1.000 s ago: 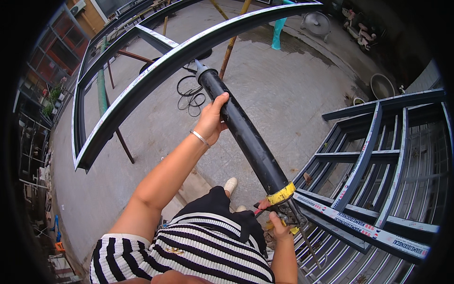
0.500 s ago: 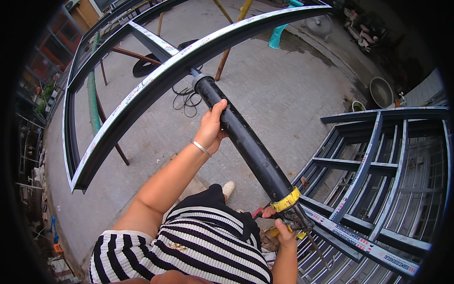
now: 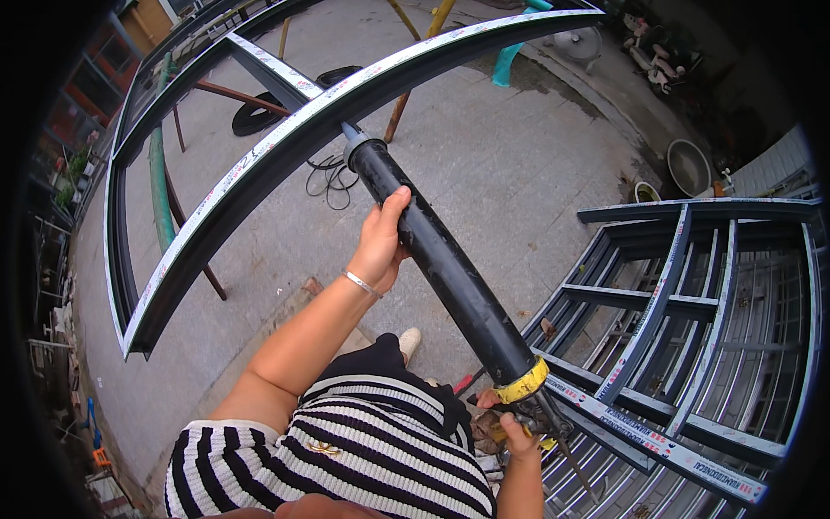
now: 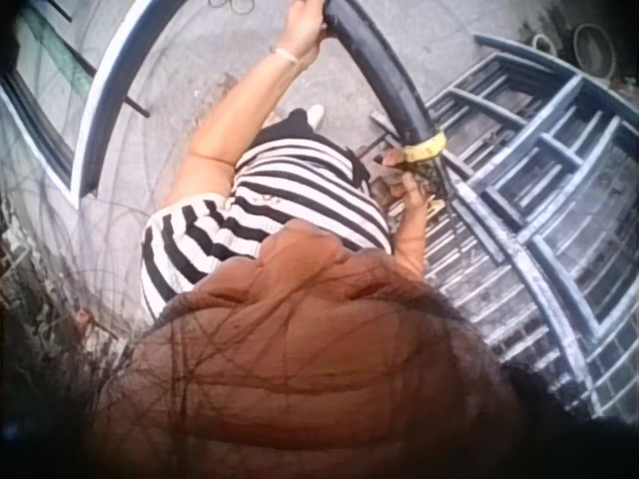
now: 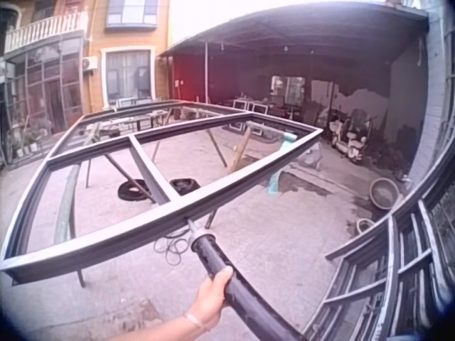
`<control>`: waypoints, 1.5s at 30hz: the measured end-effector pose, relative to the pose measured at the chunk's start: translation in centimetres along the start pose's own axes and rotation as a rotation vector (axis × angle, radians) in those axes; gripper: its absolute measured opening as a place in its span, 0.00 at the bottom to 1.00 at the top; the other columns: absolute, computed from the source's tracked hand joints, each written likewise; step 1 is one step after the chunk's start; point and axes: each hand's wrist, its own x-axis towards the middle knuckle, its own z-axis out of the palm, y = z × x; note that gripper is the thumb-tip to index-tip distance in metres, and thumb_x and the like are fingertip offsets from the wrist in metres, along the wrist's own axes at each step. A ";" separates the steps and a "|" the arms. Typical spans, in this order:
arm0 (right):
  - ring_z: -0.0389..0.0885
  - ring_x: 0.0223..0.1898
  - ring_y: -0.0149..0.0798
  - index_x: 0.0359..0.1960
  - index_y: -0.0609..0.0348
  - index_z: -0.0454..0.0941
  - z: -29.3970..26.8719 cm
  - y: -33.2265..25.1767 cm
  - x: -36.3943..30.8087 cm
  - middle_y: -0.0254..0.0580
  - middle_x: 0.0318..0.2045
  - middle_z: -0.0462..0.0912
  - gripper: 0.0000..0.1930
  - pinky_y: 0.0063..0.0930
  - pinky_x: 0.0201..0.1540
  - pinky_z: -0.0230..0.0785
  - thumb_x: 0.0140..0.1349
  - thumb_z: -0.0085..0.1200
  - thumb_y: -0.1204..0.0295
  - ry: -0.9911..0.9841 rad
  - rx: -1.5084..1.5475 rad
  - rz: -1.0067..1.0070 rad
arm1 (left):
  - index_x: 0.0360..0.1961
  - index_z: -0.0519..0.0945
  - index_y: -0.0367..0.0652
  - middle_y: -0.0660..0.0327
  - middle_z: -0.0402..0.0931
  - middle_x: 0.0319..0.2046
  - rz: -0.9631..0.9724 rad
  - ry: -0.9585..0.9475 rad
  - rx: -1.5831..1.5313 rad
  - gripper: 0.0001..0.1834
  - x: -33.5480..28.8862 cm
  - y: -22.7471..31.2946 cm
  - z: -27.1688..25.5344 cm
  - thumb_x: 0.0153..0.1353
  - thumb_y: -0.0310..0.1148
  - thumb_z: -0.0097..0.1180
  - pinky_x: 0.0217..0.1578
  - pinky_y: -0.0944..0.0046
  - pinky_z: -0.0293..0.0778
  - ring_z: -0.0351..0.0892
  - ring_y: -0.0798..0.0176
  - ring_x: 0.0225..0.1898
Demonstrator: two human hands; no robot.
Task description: The person walks across a workshop yard carrying tools, picks up a caulking gun, and applies sealant along the edges of a metal frame.
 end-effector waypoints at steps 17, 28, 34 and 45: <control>0.77 0.37 0.44 0.40 0.64 0.73 -0.5 -2.0 -0.1 0.45 0.33 0.77 0.23 0.44 0.48 0.69 0.55 0.60 0.54 0.029 -0.111 0.004 | 0.46 0.67 0.43 0.61 0.74 0.35 -0.008 -0.045 -0.113 0.25 0.3 -0.2 -0.5 0.63 0.53 0.54 0.34 0.56 0.79 0.79 0.64 0.35; 0.80 0.39 0.45 0.47 0.69 0.74 -0.6 -5.5 -0.8 0.50 0.35 0.80 0.25 0.43 0.49 0.72 0.55 0.62 0.59 0.105 -0.317 -0.089 | 0.40 0.74 0.45 0.62 0.77 0.32 -0.043 -0.073 -0.310 0.19 -0.7 1.7 0.3 0.64 0.50 0.55 0.44 0.56 0.77 0.79 0.62 0.35; 0.79 0.39 0.44 0.43 0.66 0.76 -0.4 -4.9 -0.8 0.47 0.34 0.79 0.25 0.45 0.48 0.70 0.55 0.59 0.55 0.070 -0.322 -0.096 | 0.40 0.72 0.45 0.63 0.75 0.33 -0.006 -0.077 -0.196 0.21 -0.6 1.6 0.1 0.64 0.53 0.54 0.40 0.54 0.77 0.78 0.65 0.36; 0.75 0.40 0.43 0.41 0.61 0.73 -0.7 -0.5 -0.3 0.43 0.34 0.75 0.23 0.46 0.52 0.66 0.55 0.59 0.54 -0.037 0.033 -0.011 | 0.41 0.74 0.41 0.63 0.77 0.33 0.105 -0.014 -0.017 0.21 -1.9 2.0 1.0 0.65 0.51 0.56 0.42 0.60 0.77 0.79 0.66 0.35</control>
